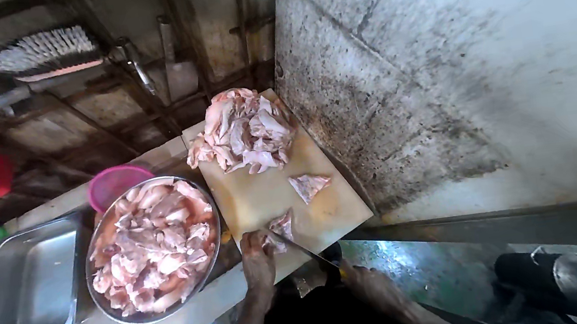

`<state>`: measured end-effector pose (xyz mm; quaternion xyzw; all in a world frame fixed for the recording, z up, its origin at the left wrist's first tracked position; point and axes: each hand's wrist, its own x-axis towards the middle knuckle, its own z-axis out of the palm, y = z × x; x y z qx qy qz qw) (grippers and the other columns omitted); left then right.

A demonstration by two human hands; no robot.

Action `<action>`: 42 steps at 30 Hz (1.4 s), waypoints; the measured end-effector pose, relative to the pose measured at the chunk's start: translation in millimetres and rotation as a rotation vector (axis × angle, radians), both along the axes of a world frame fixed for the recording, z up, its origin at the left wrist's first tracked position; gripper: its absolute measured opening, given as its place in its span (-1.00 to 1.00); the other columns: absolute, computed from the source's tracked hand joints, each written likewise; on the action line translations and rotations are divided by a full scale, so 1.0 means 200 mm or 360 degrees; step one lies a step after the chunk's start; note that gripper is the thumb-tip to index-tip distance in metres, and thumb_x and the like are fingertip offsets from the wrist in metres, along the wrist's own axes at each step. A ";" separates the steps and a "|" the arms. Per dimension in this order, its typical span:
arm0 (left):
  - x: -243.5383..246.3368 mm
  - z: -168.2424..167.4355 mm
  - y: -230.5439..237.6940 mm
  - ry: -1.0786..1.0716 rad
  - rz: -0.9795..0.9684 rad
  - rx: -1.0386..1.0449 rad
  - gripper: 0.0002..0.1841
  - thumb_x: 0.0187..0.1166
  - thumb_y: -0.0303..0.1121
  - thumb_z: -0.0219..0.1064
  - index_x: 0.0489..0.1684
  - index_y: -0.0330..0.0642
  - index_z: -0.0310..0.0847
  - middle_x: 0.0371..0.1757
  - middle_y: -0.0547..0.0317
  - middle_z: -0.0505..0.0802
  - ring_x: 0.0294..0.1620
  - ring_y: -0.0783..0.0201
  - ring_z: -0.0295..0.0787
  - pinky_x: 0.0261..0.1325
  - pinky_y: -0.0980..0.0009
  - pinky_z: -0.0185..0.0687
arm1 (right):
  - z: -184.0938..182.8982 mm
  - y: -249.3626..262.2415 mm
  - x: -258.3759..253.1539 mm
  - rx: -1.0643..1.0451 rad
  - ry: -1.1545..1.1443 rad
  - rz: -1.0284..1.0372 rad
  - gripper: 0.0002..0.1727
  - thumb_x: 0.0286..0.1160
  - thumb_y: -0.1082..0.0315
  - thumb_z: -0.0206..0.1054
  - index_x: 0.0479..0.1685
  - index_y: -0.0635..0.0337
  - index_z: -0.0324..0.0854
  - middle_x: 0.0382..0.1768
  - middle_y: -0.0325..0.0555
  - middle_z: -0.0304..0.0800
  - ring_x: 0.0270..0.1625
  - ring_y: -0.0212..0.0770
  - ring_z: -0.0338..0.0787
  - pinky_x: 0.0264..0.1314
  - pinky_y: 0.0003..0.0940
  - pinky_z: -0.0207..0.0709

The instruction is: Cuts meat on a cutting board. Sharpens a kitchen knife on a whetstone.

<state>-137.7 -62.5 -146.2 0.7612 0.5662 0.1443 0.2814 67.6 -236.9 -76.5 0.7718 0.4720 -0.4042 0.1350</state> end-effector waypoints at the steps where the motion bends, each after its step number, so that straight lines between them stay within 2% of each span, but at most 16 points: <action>1: -0.01 0.01 -0.01 0.0015 0.0011 -0.0049 -0.54 0.42 -0.37 0.51 0.33 -0.24 0.67 0.32 -0.15 0.73 0.38 0.01 0.71 0.46 0.21 0.66 | 0.00 0.02 0.01 0.0020 0.0008 0.0005 -0.49 0.82 -0.04 -0.03 0.58 -0.01 0.38 0.11 0.28 0.81 0.12 0.38 0.84 0.07 0.36 0.68; 4: -0.03 0.04 -0.01 0.0233 -0.0049 -0.0150 -0.53 0.47 -0.30 0.46 0.38 -0.22 0.69 0.36 -0.16 0.74 0.45 -0.07 0.64 0.55 0.14 0.56 | -0.05 0.15 0.04 0.0149 -0.0009 0.0130 -0.46 0.86 -0.03 -0.05 0.69 -0.05 0.33 0.23 0.30 0.77 0.18 0.42 0.81 0.15 0.39 0.64; 9: -0.06 0.09 0.00 0.0555 -0.0300 -0.0153 -0.64 0.47 -0.23 0.44 0.19 -0.14 0.79 0.28 -0.06 0.80 0.44 -0.10 0.62 0.55 0.06 0.50 | -0.03 0.43 0.13 0.0322 -0.0060 0.0079 -0.49 0.87 0.10 -0.04 0.73 -0.04 0.30 0.33 0.27 0.71 0.22 0.38 0.79 0.22 0.34 0.62; 11: -0.09 0.10 0.00 0.0478 -0.0345 -0.0115 -0.68 0.48 -0.25 0.45 0.15 -0.13 0.81 0.20 0.00 0.85 0.37 -0.08 0.68 0.53 0.04 0.52 | -0.02 0.48 0.19 0.0386 -0.0062 -0.0038 -0.47 0.87 0.06 -0.02 0.73 -0.06 0.33 0.33 0.20 0.73 0.29 0.30 0.77 0.27 0.30 0.61; 13: -0.11 0.12 0.00 0.0210 -0.0333 -0.0098 -0.75 0.48 -0.31 0.47 0.05 -0.16 0.82 0.06 0.02 0.89 0.18 0.02 0.79 0.40 0.06 0.64 | 0.00 0.49 0.23 0.0474 -0.0006 -0.0139 -0.49 0.84 0.00 0.02 0.64 -0.04 0.41 0.27 0.14 0.77 0.30 0.23 0.78 0.27 0.25 0.62; 16: -0.10 0.17 -0.01 -0.0329 -0.0315 -0.0033 -0.83 0.45 -0.41 0.48 -0.07 -0.20 0.79 -0.10 0.13 0.87 -0.15 0.32 0.84 0.04 0.34 0.83 | 0.00 0.41 0.25 0.0673 0.0165 -0.0243 -0.55 0.82 -0.05 0.02 0.45 -0.03 0.47 0.03 0.11 0.82 0.14 0.18 0.83 0.17 0.22 0.66; 18: -0.05 0.23 -0.02 -0.0620 -0.0364 0.0072 -0.86 0.41 -0.46 0.46 -0.14 -0.17 0.78 -0.15 0.23 0.86 -0.19 0.43 0.82 -0.03 0.44 0.83 | -0.03 0.32 0.24 0.0803 0.0323 -0.0376 -0.53 0.80 -0.06 0.04 0.45 -0.01 0.50 -0.05 0.10 0.83 0.06 0.13 0.85 0.15 0.19 0.68; 20: 0.00 0.32 -0.03 -0.0880 -0.0446 0.0207 -0.88 0.40 -0.52 0.46 -0.18 -0.17 0.79 -0.11 0.23 0.87 -0.07 0.39 0.84 0.07 0.41 0.84 | -0.06 0.23 0.22 0.0939 0.0651 -0.0672 -0.55 0.76 -0.04 0.10 0.36 0.05 0.56 -0.23 0.01 0.78 -0.21 -0.02 0.82 -0.08 0.01 0.71; 22: 0.06 0.39 -0.03 -0.0982 -0.0497 0.0408 -0.87 0.41 -0.54 0.46 -0.17 -0.15 0.84 -0.03 0.19 0.88 0.10 0.32 0.83 0.25 0.38 0.81 | -0.07 0.15 0.17 0.1018 0.1174 -0.1063 -0.63 0.79 0.02 0.10 0.20 0.10 0.54 -0.50 -0.13 0.61 -0.58 -0.20 0.64 -0.52 -0.25 0.62; 23: 0.09 0.40 -0.03 -0.0968 -0.0514 0.0525 -0.87 0.43 -0.53 0.46 -0.16 -0.13 0.85 0.00 0.18 0.88 0.17 0.30 0.81 0.31 0.39 0.78 | -0.06 0.11 0.15 0.1022 0.1389 -0.1228 -0.66 0.81 0.05 0.09 0.18 0.12 0.53 -0.56 -0.18 0.56 -0.65 -0.23 0.58 -0.61 -0.30 0.57; 25: 0.10 0.37 -0.02 -0.0844 -0.0571 0.0672 -0.89 0.44 -0.50 0.44 -0.19 -0.10 0.83 0.04 0.15 0.87 0.26 0.27 0.77 0.40 0.37 0.72 | -0.05 0.06 0.13 0.1008 0.1504 -0.1360 -0.68 0.80 0.07 0.09 0.14 0.12 0.54 -0.57 -0.20 0.56 -0.67 -0.25 0.57 -0.63 -0.33 0.55; 30: -0.08 0.05 -0.07 -0.0058 -0.0878 0.0206 -0.80 0.50 -0.47 0.38 -0.03 -0.16 0.88 0.30 0.02 0.83 0.50 0.10 0.66 0.57 0.22 0.60 | -0.14 -0.07 0.11 0.1003 0.1019 -0.1092 -0.59 0.76 -0.04 0.11 0.22 0.07 0.60 -0.46 -0.13 0.67 -0.51 -0.17 0.70 -0.38 -0.13 0.68; 33: -0.14 0.03 -0.09 0.0080 -0.0802 0.0153 -0.75 0.47 -0.46 0.41 0.06 -0.13 0.86 0.32 0.03 0.81 0.45 0.11 0.70 0.49 0.23 0.66 | -0.16 -0.15 0.11 0.0992 0.0817 -0.0980 -0.57 0.75 -0.10 0.11 0.16 0.04 0.60 -0.42 -0.13 0.69 -0.41 -0.16 0.74 -0.26 -0.08 0.69; 38: -0.01 -0.03 -0.04 0.0115 -0.0865 0.0431 -0.69 0.35 -0.41 0.52 0.09 -0.12 0.84 0.29 0.03 0.81 0.39 0.09 0.72 0.41 0.25 0.71 | -0.19 -0.25 0.07 0.0977 0.0709 -0.1052 -0.58 0.74 -0.08 0.10 0.13 0.05 0.60 -0.44 -0.14 0.69 -0.43 -0.17 0.75 -0.28 -0.09 0.68; 40: 0.06 -0.05 0.01 0.0197 -0.0912 0.0509 -0.75 0.39 -0.43 0.49 0.02 -0.16 0.84 0.24 -0.01 0.83 0.35 0.04 0.75 0.39 0.23 0.73 | -0.18 -0.26 0.06 0.0990 0.0676 -0.1060 -0.61 0.74 -0.06 0.12 0.11 0.06 0.60 -0.46 -0.14 0.68 -0.44 -0.17 0.74 -0.29 -0.10 0.67; 42: 0.12 -0.04 0.07 0.0271 -0.0935 0.0503 -0.76 0.51 -0.46 0.38 0.07 -0.22 0.81 0.19 -0.06 0.86 0.30 -0.02 0.79 0.37 0.17 0.74 | -0.17 -0.26 0.06 0.0995 0.0641 -0.1030 -0.61 0.75 -0.05 0.12 0.12 0.07 0.60 -0.45 -0.13 0.69 -0.42 -0.16 0.75 -0.27 -0.09 0.68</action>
